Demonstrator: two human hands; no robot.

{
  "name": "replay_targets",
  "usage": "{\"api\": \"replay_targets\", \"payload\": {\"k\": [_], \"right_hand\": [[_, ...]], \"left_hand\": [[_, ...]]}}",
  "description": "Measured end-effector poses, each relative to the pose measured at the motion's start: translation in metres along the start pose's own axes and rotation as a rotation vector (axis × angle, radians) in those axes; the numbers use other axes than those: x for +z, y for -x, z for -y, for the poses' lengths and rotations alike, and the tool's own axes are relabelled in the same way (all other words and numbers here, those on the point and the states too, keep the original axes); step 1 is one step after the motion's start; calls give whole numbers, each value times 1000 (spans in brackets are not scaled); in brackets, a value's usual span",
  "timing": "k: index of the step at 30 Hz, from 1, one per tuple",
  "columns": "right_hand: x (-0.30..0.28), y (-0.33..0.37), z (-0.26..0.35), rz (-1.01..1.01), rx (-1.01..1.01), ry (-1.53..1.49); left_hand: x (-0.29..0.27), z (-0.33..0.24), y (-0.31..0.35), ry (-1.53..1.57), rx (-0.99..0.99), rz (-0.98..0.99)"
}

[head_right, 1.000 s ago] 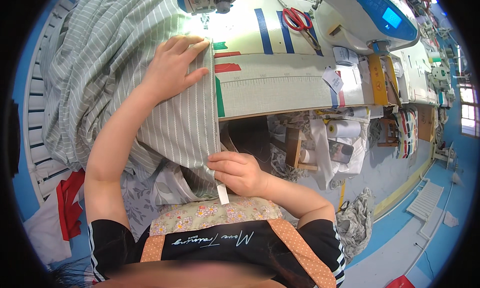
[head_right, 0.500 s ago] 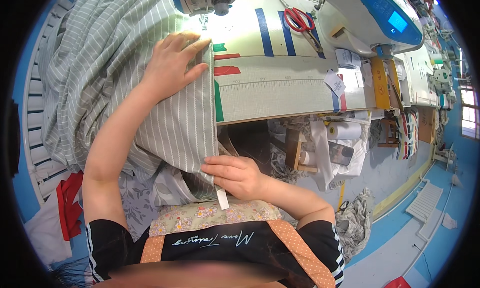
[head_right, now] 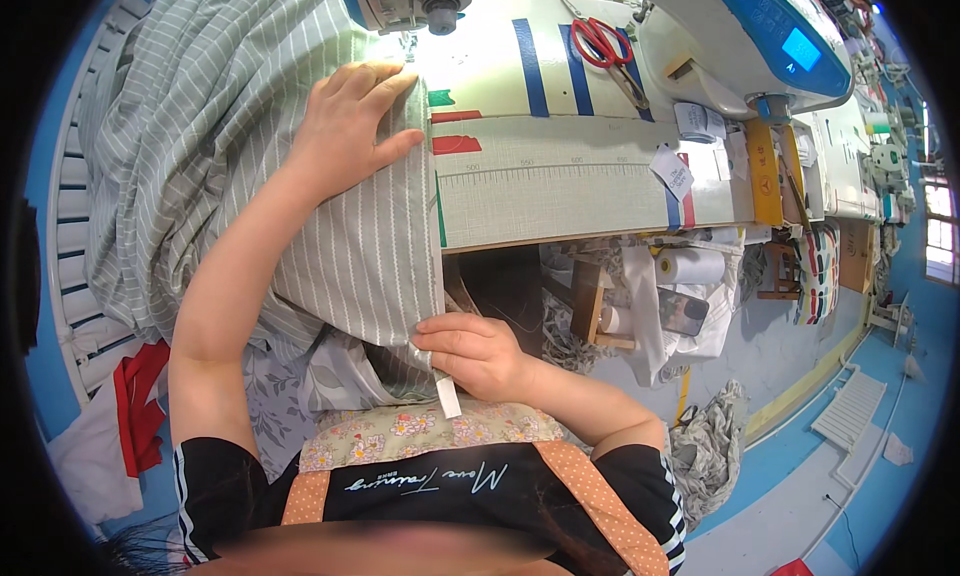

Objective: Sewing fabric pieces together using an industrial sewing machine to assemble a pillowcase.

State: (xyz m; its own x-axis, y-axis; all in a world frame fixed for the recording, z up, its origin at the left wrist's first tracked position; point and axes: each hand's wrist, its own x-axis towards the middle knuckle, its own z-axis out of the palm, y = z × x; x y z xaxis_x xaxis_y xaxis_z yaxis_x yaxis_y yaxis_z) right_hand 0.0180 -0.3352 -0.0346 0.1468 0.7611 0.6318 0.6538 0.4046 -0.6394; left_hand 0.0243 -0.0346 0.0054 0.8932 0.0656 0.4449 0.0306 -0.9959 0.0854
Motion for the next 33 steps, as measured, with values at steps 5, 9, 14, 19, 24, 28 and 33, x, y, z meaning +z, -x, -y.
{"api": "replay_targets", "payload": {"k": [5,9,14,19,24,28,33], "right_hand": [[0,3,1,7,6,-6],[1,8,1,-1,20,1],[3,7,-8,-18,6,10],[6,10,-5,-20,33,14],[8,11,-5,-25,42,23],[8,10,-6,-31,60,14],[11,10,-6,-53,65,26]], "left_hand": [[7,15,-2,107,-55,14],[11,11,0,71,-34,-3],[13,16,-1,-13,23,-46],[16,15,3,-46,28,-47],[-1,4,-3,-5,-38,83],[-19,-12,-13,55,-200,261],[-10,-6,-11,63,-188,251]]}}
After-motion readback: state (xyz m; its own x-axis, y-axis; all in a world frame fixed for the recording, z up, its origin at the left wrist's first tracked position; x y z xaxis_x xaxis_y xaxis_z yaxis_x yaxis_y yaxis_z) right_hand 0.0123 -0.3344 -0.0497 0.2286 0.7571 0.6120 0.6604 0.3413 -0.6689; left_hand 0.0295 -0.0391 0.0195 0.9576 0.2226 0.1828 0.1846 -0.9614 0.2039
